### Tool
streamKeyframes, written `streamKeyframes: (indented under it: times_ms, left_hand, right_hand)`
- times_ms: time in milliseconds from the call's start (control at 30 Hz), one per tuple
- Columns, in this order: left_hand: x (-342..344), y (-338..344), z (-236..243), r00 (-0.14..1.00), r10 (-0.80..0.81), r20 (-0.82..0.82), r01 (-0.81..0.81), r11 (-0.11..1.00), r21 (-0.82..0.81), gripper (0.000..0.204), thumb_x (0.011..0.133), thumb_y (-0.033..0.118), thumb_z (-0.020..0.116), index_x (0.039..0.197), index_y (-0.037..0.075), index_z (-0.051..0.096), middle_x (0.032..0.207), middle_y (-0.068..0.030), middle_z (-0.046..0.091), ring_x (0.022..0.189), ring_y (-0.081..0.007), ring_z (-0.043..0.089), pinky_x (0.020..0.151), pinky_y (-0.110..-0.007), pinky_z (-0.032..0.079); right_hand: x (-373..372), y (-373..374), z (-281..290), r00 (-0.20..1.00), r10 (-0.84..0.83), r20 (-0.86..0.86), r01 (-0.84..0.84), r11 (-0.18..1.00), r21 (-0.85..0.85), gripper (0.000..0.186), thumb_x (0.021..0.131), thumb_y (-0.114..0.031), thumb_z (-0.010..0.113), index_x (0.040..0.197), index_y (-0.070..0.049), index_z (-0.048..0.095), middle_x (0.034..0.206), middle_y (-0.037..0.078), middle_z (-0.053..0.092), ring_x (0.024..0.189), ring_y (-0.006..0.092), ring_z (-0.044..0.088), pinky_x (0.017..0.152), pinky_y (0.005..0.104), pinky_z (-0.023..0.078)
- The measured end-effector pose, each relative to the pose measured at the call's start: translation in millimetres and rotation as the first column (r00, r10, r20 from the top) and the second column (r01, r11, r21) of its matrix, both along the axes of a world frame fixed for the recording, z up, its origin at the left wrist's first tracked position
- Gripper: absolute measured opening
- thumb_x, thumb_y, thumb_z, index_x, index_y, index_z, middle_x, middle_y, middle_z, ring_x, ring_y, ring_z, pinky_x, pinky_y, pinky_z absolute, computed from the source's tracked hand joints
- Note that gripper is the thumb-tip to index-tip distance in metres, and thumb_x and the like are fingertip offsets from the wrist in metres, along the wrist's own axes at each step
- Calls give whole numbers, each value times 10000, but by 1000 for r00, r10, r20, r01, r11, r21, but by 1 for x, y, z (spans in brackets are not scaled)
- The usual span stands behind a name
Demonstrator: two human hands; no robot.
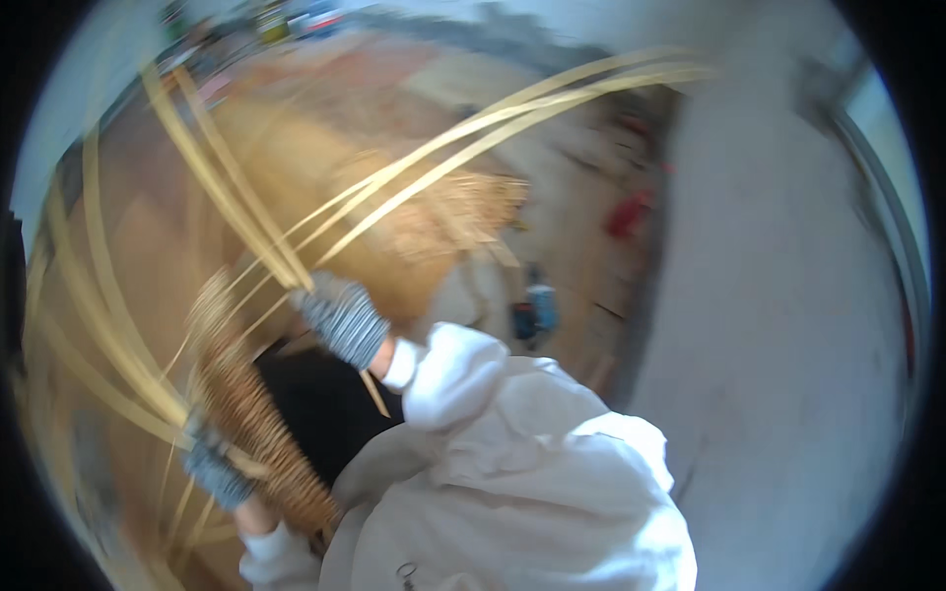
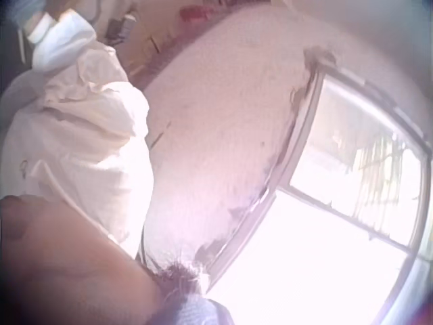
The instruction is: The person sits on the floor and weaves a rectangular basket using thin bamboo strips. They interlace the strips through a vertical frame, pulling them tight to form the basket's body. The person wears gloves and uses their hands to manipulate the material throughout the process.
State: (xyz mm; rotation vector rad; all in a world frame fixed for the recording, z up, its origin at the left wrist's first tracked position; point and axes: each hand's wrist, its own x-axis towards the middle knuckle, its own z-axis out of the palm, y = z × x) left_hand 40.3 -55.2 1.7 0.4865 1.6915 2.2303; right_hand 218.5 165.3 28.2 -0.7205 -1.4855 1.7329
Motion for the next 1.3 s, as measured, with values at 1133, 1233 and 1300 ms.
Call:
streamKeyframes:
  times_ms: [1133, 1233, 1300]
  left_hand:
    - [34, 71, 58, 882, -399, 251, 455, 859, -234, 378, 850, 85, 630, 1189, -45, 524, 1045, -167, 636, 836, -226, 670, 640, -270, 577]
    - [44, 76, 56, 854, -462, 239, 506, 845, -176, 343, 851, 53, 631, 1167, -44, 538, 1001, -153, 648, 845, -221, 667, 649, -275, 577]
    - [31, 69, 47, 888, -410, 207, 444, 882, -159, 323, 858, 67, 628, 1150, -44, 548, 982, -144, 647, 834, -213, 663, 656, -275, 578]
  right_hand:
    - [44, 35, 10, 973, 135, 188, -135, 991, -12, 283, 841, -219, 651, 1034, -13, 654, 993, 123, 647, 812, 169, 613, 697, 293, 494]
    - [-50, 33, 32, 839, 511, 188, -544, 808, 226, 304, 851, -260, 646, 1015, -4, 644, 873, 94, 657, 702, 142, 610, 631, 271, 497]
    - [-73, 29, 29, 766, 612, 196, -623, 782, -9, 277, 854, -249, 647, 991, -8, 650, 812, 75, 660, 665, 143, 611, 609, 261, 498]
